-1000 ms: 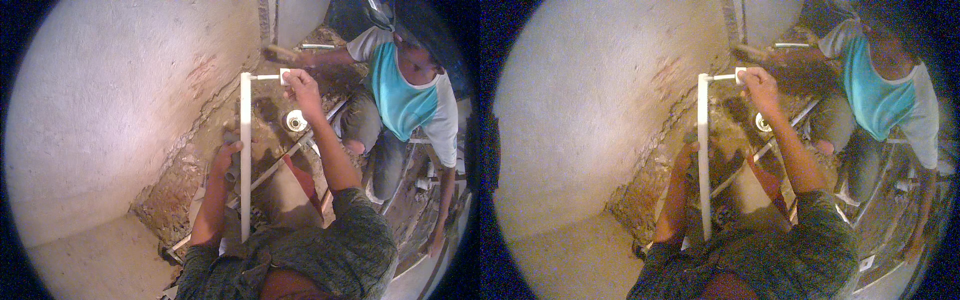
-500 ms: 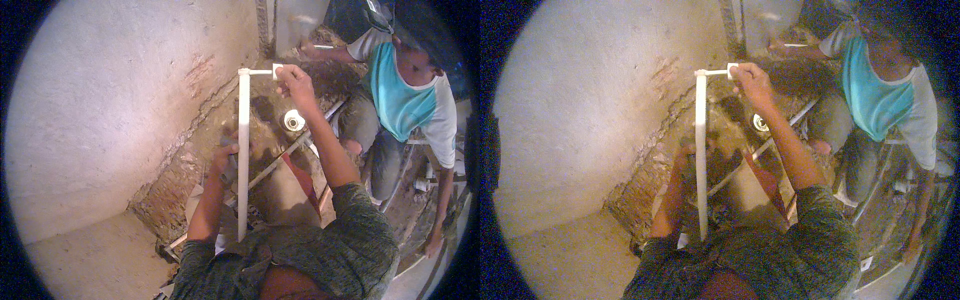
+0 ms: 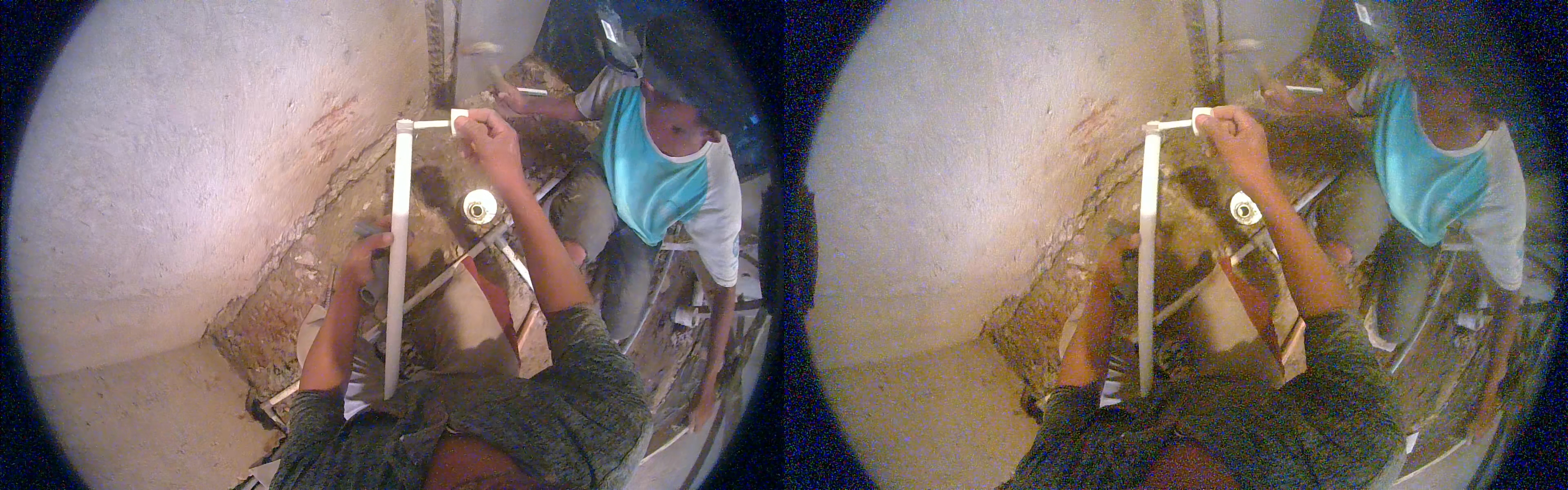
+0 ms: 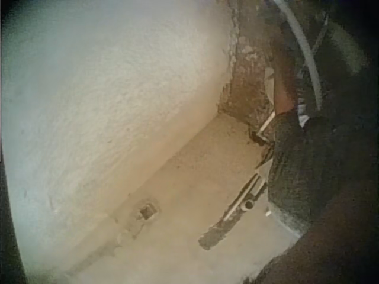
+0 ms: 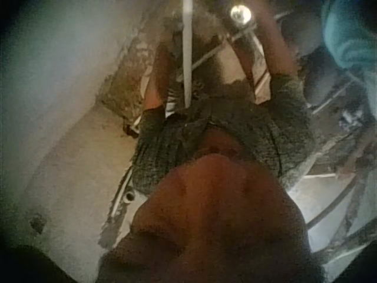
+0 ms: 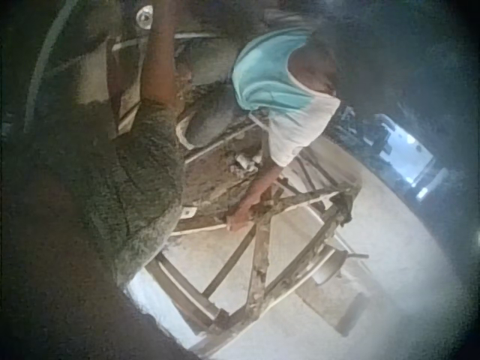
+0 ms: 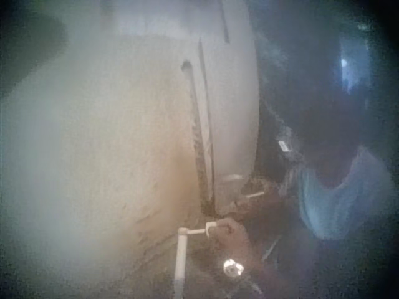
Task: The person connects and fits PVC pipes by hand, applying adhesive to joints, attaching elbows, and positioning the pipe assembly into floor trenches while working alongside another person.
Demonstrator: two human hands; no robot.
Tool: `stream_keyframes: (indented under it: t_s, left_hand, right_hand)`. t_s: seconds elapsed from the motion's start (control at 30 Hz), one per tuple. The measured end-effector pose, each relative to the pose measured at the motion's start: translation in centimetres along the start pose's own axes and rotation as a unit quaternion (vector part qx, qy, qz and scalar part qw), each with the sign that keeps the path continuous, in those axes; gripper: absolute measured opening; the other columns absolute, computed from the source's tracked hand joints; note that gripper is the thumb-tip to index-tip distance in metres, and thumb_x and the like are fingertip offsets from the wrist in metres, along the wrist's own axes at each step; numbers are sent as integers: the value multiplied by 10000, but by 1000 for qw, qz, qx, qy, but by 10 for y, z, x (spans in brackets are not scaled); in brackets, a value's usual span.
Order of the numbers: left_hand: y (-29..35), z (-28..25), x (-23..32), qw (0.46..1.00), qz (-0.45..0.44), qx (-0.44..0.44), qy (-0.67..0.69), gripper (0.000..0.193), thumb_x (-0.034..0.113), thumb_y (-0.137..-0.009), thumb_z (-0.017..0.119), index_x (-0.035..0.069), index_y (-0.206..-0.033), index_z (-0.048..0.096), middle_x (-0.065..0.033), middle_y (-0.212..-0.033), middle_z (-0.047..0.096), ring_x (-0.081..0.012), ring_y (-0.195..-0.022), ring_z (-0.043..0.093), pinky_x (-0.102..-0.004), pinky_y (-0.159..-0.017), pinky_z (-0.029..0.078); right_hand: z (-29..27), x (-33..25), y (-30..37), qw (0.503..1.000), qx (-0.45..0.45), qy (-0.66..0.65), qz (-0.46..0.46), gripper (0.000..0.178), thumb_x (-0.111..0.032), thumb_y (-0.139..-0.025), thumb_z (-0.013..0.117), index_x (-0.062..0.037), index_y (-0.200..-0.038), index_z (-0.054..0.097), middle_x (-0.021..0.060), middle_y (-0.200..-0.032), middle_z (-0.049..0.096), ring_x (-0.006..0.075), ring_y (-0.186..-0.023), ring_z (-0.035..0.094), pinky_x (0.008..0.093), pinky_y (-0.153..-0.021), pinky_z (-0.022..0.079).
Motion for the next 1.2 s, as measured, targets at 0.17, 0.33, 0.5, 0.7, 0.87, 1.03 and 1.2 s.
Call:
stream_keyframes:
  t_s: [0.17, 0.33, 0.5, 0.7, 0.87, 1.03, 1.2]
  left_hand:
    - [11, 7, 16, 998, -49, -12, -41, 597, 313, -788, 658, 52, -1305, 517, -99, -1023, 664, -181, -860, 631, -308, -728, 523]
    - [8, 0, 8, 999, -18, -10, -27, 615, 330, -792, 668, 55, -1321, 513, -93, -985, 678, -176, -768, 637, -285, -596, 508]
    - [17, 6, 18, 998, -27, 20, -58, 629, 323, -775, 700, 50, -1312, 520, -96, -989, 677, -199, -822, 643, -318, -689, 523]
    - [19, 26, 31, 993, -5, 54, -103, 590, 255, -724, 771, 48, -1245, 588, -56, -975, 665, -168, -837, 628, -316, -710, 513]
    - [23, 43, 47, 989, -10, 59, -133, 586, 230, -704, 798, 61, -1230, 605, -26, -942, 643, -155, -817, 602, -309, -715, 490]
    - [30, 59, 60, 977, -7, 82, -198, 566, 211, -705, 802, 59, -1216, 612, -21, -940, 636, -157, -828, 596, -319, -735, 485]
    - [32, 64, 62, 947, 26, 127, -295, 536, 191, -717, 792, 56, -1205, 617, -30, -964, 644, -163, -843, 598, -326, -756, 478]
  right_hand:
    - [-10, 19, -9, 991, 58, 102, -63, 287, -299, -846, 736, -36, -946, 683, 51, -804, 683, 115, -660, 601, 275, -628, 501]
    - [-21, 14, -8, 993, 44, 98, -51, 248, -278, -889, 688, -42, -961, 664, 3, -730, 619, 84, -577, 550, 249, -518, 442]
    - [-10, -14, -3, 1000, 3, -9, 7, 254, -292, -878, 702, -42, -907, 670, 19, -714, 623, 92, -575, 549, 269, -502, 456]
    - [-6, -24, -5, 996, 9, 73, -56, 229, -265, -897, 681, -54, -978, 642, -15, -691, 582, 62, -535, 516, 222, -460, 381]
    - [-26, -27, -13, 984, 60, 143, -91, 241, -256, -888, 695, -38, -976, 643, -18, -687, 593, 53, -546, 511, 218, -475, 393]
    - [-20, -31, -8, 988, 48, 120, -89, 333, -325, -828, 746, -20, -946, 678, 103, -809, 700, 176, -723, 641, 320, -699, 516]
    - [-38, -11, -7, 980, 75, 165, -86, 330, -322, -839, 740, -18, -945, 666, 70, -798, 688, 153, -705, 625, 311, -669, 513]
Point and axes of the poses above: each hand's wrist, its own y-axis away from the middle knuckle, its own z-axis out of the palm, x = y × z, the point moved 1 cm from there along -y, towards the middle knuckle
